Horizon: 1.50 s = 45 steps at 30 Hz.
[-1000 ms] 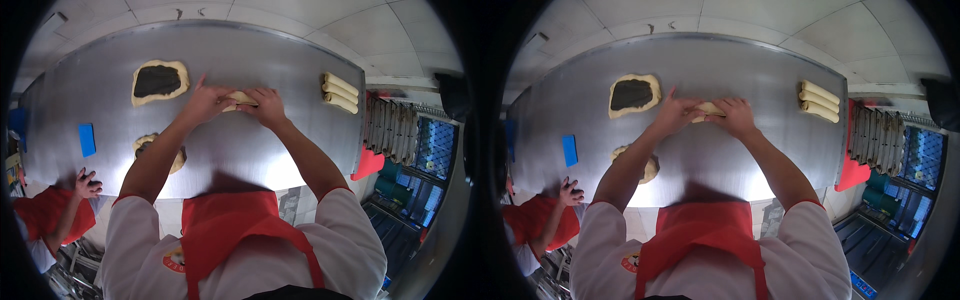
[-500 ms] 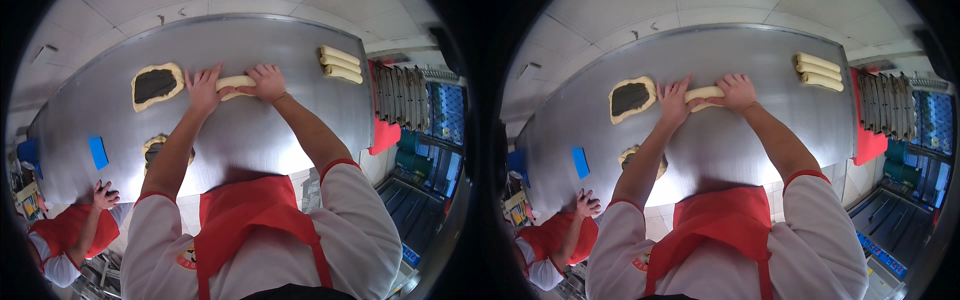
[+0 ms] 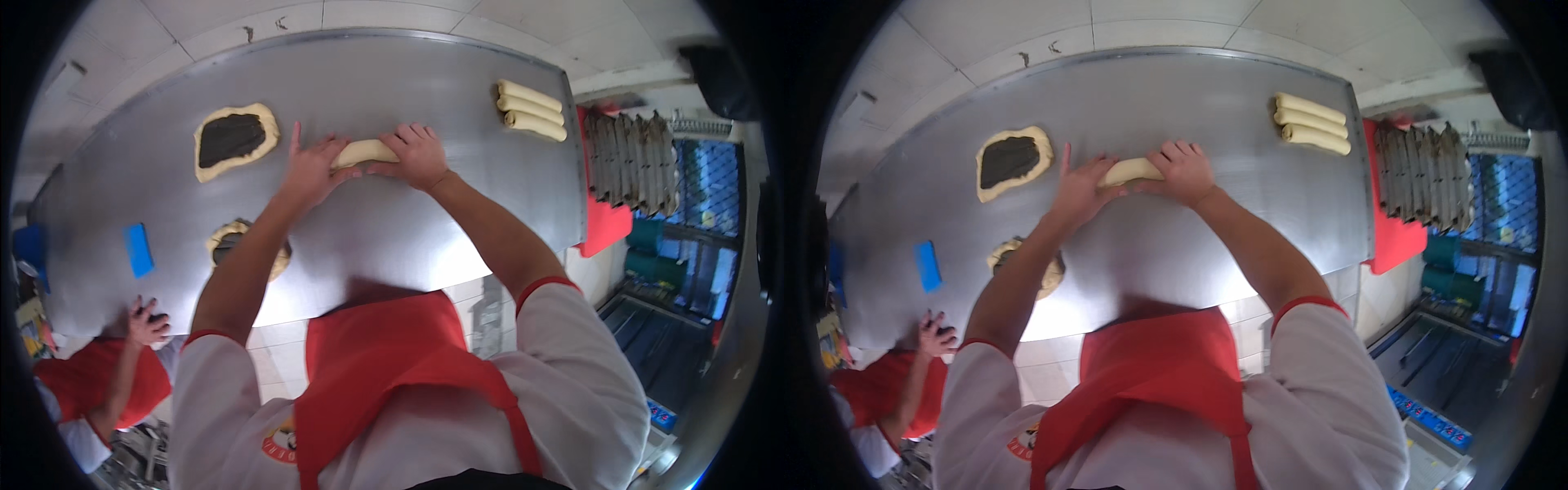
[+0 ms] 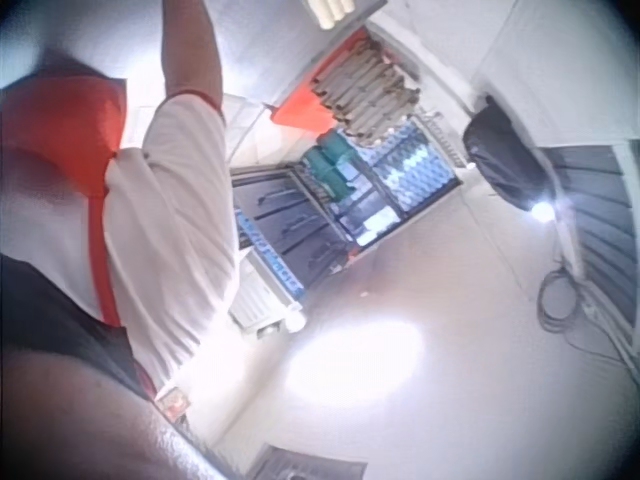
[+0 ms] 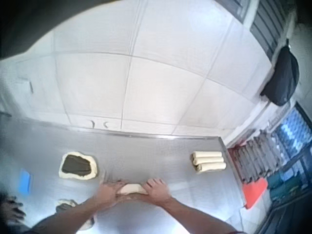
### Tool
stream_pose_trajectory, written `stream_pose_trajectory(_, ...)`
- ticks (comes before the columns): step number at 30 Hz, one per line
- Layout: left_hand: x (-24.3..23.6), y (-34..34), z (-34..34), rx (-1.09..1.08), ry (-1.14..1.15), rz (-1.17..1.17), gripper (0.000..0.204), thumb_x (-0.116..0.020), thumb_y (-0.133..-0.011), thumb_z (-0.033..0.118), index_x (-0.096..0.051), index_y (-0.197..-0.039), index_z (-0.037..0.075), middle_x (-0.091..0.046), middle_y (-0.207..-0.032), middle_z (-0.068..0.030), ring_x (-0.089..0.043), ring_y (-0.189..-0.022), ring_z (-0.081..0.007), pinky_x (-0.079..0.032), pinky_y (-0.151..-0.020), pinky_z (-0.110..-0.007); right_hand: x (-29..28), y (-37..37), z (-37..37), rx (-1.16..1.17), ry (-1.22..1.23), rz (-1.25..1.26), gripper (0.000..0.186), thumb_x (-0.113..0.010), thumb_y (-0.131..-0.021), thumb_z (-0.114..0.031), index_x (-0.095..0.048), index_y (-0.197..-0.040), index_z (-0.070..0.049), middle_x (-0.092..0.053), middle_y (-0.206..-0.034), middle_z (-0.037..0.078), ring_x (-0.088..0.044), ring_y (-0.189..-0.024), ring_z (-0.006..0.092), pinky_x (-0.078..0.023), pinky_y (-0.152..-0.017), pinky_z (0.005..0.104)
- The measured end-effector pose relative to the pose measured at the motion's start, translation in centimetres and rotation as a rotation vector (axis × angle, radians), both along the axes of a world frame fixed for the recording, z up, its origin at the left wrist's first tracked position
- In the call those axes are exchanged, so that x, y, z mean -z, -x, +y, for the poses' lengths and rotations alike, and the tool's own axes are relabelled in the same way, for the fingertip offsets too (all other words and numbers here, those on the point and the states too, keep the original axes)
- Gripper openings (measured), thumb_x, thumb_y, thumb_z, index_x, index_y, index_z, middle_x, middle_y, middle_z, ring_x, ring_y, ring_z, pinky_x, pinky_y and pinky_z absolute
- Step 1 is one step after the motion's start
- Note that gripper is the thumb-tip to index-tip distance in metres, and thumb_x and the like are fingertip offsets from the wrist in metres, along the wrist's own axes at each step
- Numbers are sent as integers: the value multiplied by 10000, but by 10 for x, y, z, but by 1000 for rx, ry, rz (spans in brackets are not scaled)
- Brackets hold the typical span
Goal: The person spreads filling onto rectangular pieces of dough using a blue scraper, rolls the dough pieces into logs by hand, and then uses a knife to score the tops of the rolled logs before placing bread pans onto a table.
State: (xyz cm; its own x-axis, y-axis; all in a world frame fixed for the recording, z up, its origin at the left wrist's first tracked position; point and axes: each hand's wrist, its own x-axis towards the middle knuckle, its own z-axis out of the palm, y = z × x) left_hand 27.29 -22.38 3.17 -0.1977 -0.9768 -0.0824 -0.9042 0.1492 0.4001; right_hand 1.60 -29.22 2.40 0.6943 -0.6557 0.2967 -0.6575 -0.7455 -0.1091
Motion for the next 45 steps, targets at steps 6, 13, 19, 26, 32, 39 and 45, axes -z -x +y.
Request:
stream_pose_trajectory(6, 31, 23, 11, -139, 335, -39, 743, -745, -914, 605, -604, -1511, 186, -608, -1566, -24, -444, -1561, -207, -69, -1325, -668, 13, -2, -3, 20, 69, -25, 626, -895, -713, -648, -784, -1152, -217, -627, -994, 14, -633, -955, 265, -489, -842, 426)
stream_pose_trajectory(13, -4, 31, 11, -108, 101, -49, 783, -722, -889, 657, -599, -1524, 216, -643, -1540, 13, -509, -1520, -216, -73, -1325, -673, 13, 4, -1, 20, 63, -66, 676, -911, -669, -660, -788, -1147, -197, -622, -986, 27, -629, -948, 276, -482, -825, 436)
stream_pose_trajectory(19, 7, 28, 20, -61, 133, -115, 713, -684, -932, 627, -607, -1517, 226, -694, -1460, 7, -541, -1491, -215, -98, -1330, -657, 12, 9, 10, -15, 55, -31, 722, -912, -694, -642, -782, -1251, -201, -613, -990, 37, -622, -931, 267, -483, -827, 441)
stream_pose_trajectory(26, 22, 45, 22, -129, 488, -202, 697, -667, -993, 534, -512, -1586, 201, -584, -1590, -53, -508, -1513, -249, -233, -1315, -615, 8, 10, 14, 4, 62, 34, 656, -822, -863, -581, -691, -1382, -202, -652, -1230, 41, -602, -1141, 289, -452, -975, 461)
stream_pose_trajectory(32, -7, 86, 68, -68, 56, -138, 620, -709, -1013, 313, -515, -1586, 176, -647, -1415, -84, -613, -1323, -285, -449, -1147, -512, -25, 46, 64, -40, -161, 244, 644, -742, -967, -201, -530, -1574, -200, -635, -1348, 75, -587, -1238, 314, -462, -1035, 480)
stream_pose_trajectory(39, -47, 203, 190, -280, 4, 71, 651, -744, -930, 169, -567, -1556, 147, -638, -1436, -112, -592, -1342, -289, -424, -1156, -509, -53, 164, 142, -199, -295, 88, 619, -666, -885, -27, -637, -1486, -174, -619, -1438, 96, -578, -1322, 326, -440, -1107, 500)
stream_pose_trajectory(45, 1, 312, 246, -378, 41, -83, 749, -598, -1004, 219, -357, -1696, 64, -270, -1781, -185, -277, -1630, -396, -186, -1292, -671, -13, 197, 242, -82, -372, -39, 604, -600, -1004, -200, -531, -1584, -45, -437, -1683, 209, -385, -1551, 499, -290, -1266, 624)
